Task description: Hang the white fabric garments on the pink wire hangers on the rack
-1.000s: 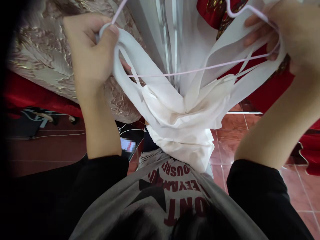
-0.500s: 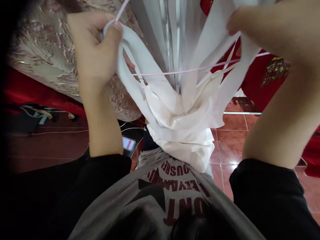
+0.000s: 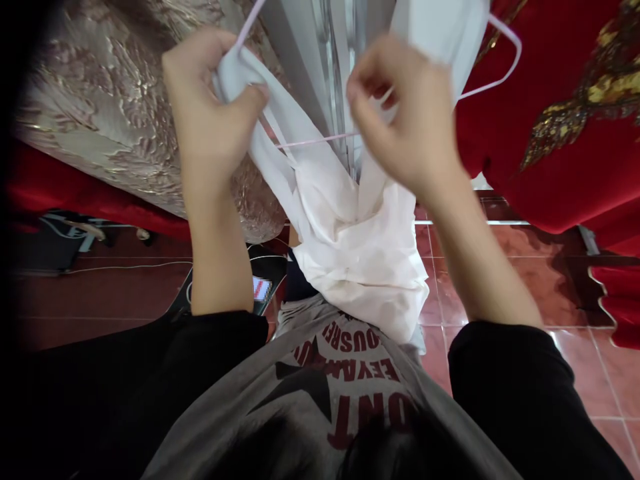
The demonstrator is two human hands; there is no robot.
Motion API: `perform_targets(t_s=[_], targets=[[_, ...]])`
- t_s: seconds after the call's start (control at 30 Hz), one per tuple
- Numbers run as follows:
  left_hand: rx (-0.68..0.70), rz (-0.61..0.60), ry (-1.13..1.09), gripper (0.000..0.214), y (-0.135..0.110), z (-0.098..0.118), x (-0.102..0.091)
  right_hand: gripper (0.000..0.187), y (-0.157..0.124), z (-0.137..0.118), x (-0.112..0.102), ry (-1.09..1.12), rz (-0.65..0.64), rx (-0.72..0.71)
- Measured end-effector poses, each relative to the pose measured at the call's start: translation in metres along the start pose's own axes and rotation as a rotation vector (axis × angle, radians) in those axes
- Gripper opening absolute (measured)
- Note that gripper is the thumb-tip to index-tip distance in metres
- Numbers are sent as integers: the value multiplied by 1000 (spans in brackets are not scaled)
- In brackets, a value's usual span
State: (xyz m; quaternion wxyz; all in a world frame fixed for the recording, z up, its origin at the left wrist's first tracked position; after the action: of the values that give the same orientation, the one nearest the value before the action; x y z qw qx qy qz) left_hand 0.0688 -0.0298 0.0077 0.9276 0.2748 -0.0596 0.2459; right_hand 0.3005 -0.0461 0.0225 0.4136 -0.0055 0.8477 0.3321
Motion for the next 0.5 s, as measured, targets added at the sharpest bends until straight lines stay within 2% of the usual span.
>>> perform_targets(t_s=[0.07,0.1,0.17,0.2,0.23,0.27,0.4,0.43,0.5], targets=[[-70,-57,10,26,-1,4,5,26,-7,2,25,-83,-46,-21],[-108,-135,48,30,4,6,7,26,-11,5,37,-114,-72,-7],[-140,-376,190,39,16,14,10,35,-18,10,53,-143,-90,57],[-125,-545,289,42,21,21,12,39,-21,12,57,-153,-79,79],[-95,-650,356,42,26,29,13,41,-24,12,59,-161,-61,89],[-105,-695,396,39,31,36,12,43,-27,11,60,-165,-48,93],[-416,-602,548,28,42,51,-3,46,-33,10,55,-173,-30,96],[-438,-570,580,26,45,53,-9,47,-34,10,54,-174,-28,96],[-292,-423,507,22,55,58,-23,47,-35,10,52,-175,-18,86]])
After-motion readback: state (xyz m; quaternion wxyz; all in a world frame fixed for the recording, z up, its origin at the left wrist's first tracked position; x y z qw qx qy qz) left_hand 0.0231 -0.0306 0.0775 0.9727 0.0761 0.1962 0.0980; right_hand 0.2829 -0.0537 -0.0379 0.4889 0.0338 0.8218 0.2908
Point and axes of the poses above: each hand's wrist, its own y-axis towards the middle knuckle, its own x-axis out of the palm, z = x × y, the point moved 4 cm from there along y, towards the middle knuckle
